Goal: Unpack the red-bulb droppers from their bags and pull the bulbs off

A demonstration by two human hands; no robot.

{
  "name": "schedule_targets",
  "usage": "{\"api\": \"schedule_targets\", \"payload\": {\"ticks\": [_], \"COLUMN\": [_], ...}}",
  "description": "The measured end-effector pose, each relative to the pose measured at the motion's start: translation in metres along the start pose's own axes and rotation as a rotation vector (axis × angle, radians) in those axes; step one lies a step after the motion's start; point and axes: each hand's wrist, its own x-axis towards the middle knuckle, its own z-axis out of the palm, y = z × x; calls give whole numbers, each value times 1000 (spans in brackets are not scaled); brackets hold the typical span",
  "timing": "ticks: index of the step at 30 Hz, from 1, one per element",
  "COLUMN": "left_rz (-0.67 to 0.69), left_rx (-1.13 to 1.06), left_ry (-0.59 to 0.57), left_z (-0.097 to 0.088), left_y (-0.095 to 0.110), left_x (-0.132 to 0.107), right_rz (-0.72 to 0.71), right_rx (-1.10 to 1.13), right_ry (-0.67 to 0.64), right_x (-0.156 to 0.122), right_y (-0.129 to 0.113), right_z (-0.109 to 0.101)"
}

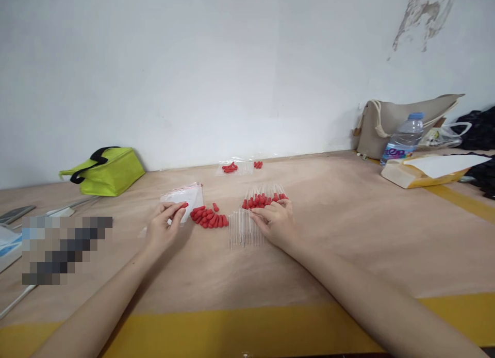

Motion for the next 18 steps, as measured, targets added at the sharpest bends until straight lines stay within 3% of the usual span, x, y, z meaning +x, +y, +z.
{"api": "schedule_targets", "payload": {"ticks": [3,9,18], "left_rz": [-35,-145,-131], "left_rx": [20,-74,-91], "left_ry": [-23,-47,-102], "left_z": [11,27,38], "left_y": [-5,-7,-14], "left_x": [4,8,3], "right_rz": [27,-103,-146], "right_rx": [-13,-92,-51], "right_ry": [-46,-102,-206], "right_x": [5,7,6], "right_y": [-10,-22,-25], "right_z": [4,11,12]}}
